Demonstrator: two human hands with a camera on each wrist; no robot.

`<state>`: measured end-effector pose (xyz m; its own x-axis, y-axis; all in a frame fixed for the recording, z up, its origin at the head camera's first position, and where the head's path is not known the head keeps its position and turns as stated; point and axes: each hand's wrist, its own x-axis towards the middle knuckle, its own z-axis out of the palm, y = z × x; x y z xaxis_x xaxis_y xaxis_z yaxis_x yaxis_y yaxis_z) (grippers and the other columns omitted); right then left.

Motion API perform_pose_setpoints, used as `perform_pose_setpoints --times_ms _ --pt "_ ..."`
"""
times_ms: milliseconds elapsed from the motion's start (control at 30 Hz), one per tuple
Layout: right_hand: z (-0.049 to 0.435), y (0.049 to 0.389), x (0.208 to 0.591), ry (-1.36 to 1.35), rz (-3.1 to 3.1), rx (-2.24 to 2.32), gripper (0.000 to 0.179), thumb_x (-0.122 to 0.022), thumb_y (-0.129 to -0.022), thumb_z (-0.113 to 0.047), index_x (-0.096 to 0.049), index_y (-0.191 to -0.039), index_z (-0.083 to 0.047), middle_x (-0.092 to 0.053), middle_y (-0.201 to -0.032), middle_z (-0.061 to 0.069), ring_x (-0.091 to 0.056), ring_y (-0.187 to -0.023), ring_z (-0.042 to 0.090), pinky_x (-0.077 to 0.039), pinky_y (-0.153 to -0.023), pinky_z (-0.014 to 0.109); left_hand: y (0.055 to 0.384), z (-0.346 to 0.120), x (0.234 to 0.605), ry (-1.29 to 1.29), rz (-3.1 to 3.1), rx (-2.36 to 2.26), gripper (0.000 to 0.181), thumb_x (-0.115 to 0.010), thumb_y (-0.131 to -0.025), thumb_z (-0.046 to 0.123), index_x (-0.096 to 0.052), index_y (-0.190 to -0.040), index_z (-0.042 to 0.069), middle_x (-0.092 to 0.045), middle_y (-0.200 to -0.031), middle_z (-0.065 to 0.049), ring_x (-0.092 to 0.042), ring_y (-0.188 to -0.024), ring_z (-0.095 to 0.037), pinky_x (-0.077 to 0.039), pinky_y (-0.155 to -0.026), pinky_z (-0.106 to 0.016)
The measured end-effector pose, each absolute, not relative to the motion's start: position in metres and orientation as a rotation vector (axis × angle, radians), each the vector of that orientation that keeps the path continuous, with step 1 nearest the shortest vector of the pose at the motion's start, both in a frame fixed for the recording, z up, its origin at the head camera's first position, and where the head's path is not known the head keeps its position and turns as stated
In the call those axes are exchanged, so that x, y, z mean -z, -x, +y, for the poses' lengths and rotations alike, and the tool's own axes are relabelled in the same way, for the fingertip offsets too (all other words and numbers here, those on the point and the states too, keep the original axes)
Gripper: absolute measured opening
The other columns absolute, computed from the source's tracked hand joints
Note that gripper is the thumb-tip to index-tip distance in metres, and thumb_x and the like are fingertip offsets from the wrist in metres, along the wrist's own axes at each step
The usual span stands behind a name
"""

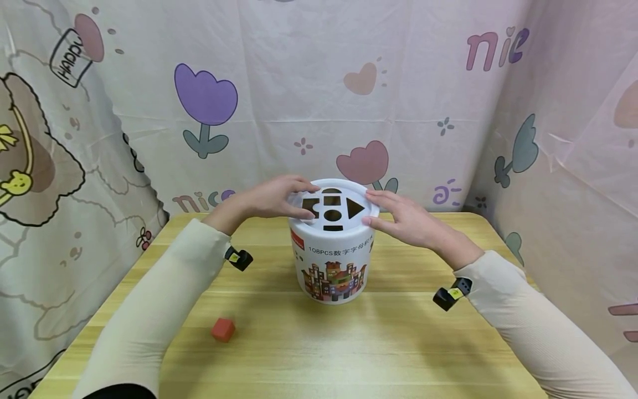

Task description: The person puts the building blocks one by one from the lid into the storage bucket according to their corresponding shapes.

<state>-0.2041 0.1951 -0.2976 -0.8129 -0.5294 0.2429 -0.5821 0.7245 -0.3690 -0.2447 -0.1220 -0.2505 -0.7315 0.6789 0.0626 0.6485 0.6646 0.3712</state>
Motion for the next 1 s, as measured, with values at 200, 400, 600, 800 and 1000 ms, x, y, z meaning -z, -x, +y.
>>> perform_pose_setpoints --times_ms 200,400,600,800,1000 --pt "0.195 0.203 0.297 -0.897 -2.803 -0.674 0.074 -0.052 -0.095 -0.058 -0.037 -0.152 -0.013 -0.032 -0.156 0.006 -0.031 -0.141 0.032 -0.027 -0.112 0.056 0.238 -0.136 0.250 -1.163 2.802 -0.645 0.065 -0.076 -0.085 0.038 -0.055 -0.140 0.010 -0.053 -0.136 -0.009 -0.046 -0.126 -0.029 -0.037 -0.106 -0.053" --pt "0.195 0.203 0.297 -0.885 -2.814 -0.672 0.074 -0.052 -0.095 -0.058 -0.037 -0.152 -0.014 -0.031 -0.157 0.006 -0.030 -0.141 0.033 -0.027 -0.112 0.057 0.228 -0.154 0.251 -1.168 2.824 -0.658 0.064 -0.072 -0.088 0.043 -0.054 -0.141 0.013 -0.051 -0.138 -0.005 -0.043 -0.130 -0.027 -0.034 -0.108 -0.056" --pt "0.195 0.204 0.298 -0.889 -2.816 -0.669 0.074 -0.052 -0.095 -0.058 -0.037 -0.152 -0.013 -0.031 -0.157 0.007 -0.030 -0.142 0.033 -0.027 -0.112 0.057 0.217 -0.175 0.257 -1.149 2.860 -0.666 0.060 -0.071 -0.088 0.045 -0.056 -0.139 0.018 -0.052 -0.138 0.001 -0.043 -0.131 -0.024 -0.036 -0.107 -0.054" --pt "0.195 0.205 0.297 -0.893 -2.806 -0.675 0.073 -0.052 -0.095 -0.057 -0.038 -0.152 -0.013 -0.032 -0.156 0.007 -0.030 -0.142 0.033 -0.027 -0.112 0.056 0.204 -0.196 0.264 -1.148 2.890 -0.654 0.058 -0.070 -0.089 0.044 -0.056 -0.138 0.018 -0.053 -0.138 -0.001 -0.044 -0.130 -0.025 -0.038 -0.106 -0.053" --pt "0.194 0.205 0.297 -0.901 -2.803 -0.672 0.074 -0.053 -0.095 -0.057 -0.038 -0.152 -0.012 -0.034 -0.155 0.009 -0.030 -0.141 0.033 -0.028 -0.112 0.057 0.188 -0.223 0.276 -1.117 2.902 -0.656 0.058 -0.068 -0.091 0.043 -0.054 -0.139 0.014 -0.052 -0.139 -0.005 -0.043 -0.131 -0.029 -0.036 -0.107 -0.056"
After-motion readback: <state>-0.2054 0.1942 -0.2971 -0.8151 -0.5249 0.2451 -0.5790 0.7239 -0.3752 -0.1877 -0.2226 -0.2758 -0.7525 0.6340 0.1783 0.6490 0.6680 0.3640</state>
